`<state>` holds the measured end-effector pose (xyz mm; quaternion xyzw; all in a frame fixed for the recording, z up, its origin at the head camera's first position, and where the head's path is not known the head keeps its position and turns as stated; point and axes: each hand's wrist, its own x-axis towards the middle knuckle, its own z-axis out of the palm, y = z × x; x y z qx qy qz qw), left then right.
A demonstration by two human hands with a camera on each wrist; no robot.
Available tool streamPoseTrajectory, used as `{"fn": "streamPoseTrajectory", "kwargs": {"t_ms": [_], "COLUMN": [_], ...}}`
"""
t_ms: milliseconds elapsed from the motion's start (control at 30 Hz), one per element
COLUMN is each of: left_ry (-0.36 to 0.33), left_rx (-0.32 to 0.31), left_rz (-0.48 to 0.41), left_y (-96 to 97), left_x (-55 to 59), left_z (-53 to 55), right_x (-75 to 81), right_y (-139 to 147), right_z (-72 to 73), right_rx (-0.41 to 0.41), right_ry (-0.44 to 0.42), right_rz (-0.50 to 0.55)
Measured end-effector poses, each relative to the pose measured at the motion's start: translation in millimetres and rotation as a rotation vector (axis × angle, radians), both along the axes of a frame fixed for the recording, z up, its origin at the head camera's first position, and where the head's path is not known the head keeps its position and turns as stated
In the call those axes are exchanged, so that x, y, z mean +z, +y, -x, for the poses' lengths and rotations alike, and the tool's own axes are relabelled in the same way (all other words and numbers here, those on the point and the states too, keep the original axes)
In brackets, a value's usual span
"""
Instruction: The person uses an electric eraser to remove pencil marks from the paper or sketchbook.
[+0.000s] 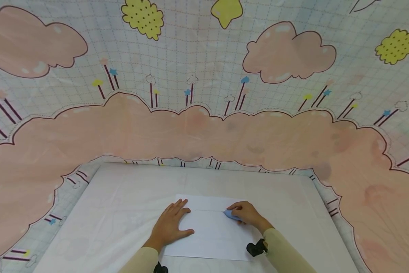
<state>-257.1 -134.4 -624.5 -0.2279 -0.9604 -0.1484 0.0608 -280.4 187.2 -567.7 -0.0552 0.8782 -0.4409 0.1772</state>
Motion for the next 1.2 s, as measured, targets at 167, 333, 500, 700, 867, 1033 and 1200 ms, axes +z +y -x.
{"fn": "streamPoseTrajectory", "kwargs": {"t_ms": [167,333,500,700,867,1033,1200], "left_ry": [-0.012,-0.017,-0.016,-0.013,-0.021,-0.026,-0.022], "left_rx": [0.008,0.009,0.006,0.004,0.004,0.003,0.001], "left_rz": [-0.005,-0.001,-0.008,-0.014,-0.017,-0.017,-0.012], "left_y": [1.0,0.8,0.4,1.1,2.1,2.0,0.6], "left_x": [1.6,3.1,4.6,2.4,3.0,3.7,3.0], "left_z": [-1.0,-1.2,-1.5,-1.4,-1.8,-2.0,-1.6], "right_x": [2.0,3.2,1.2,-2.1,-3.7,-1.7,1.3], "right_y": [-1.0,2.5,2.5,-3.6,-6.0,-4.3,0.3], "right_z": [-0.6,-1.0,0.3,2.3,2.9,1.6,0.1], "right_rx": [-0.002,-0.024,-0.016,-0.010,-0.012,-0.020,-0.041], "right_ry": [0.007,0.020,0.016,0.015,0.025,0.027,0.026], "right_rz": [-0.003,-0.014,-0.010,-0.006,-0.023,-0.029,-0.030]}}
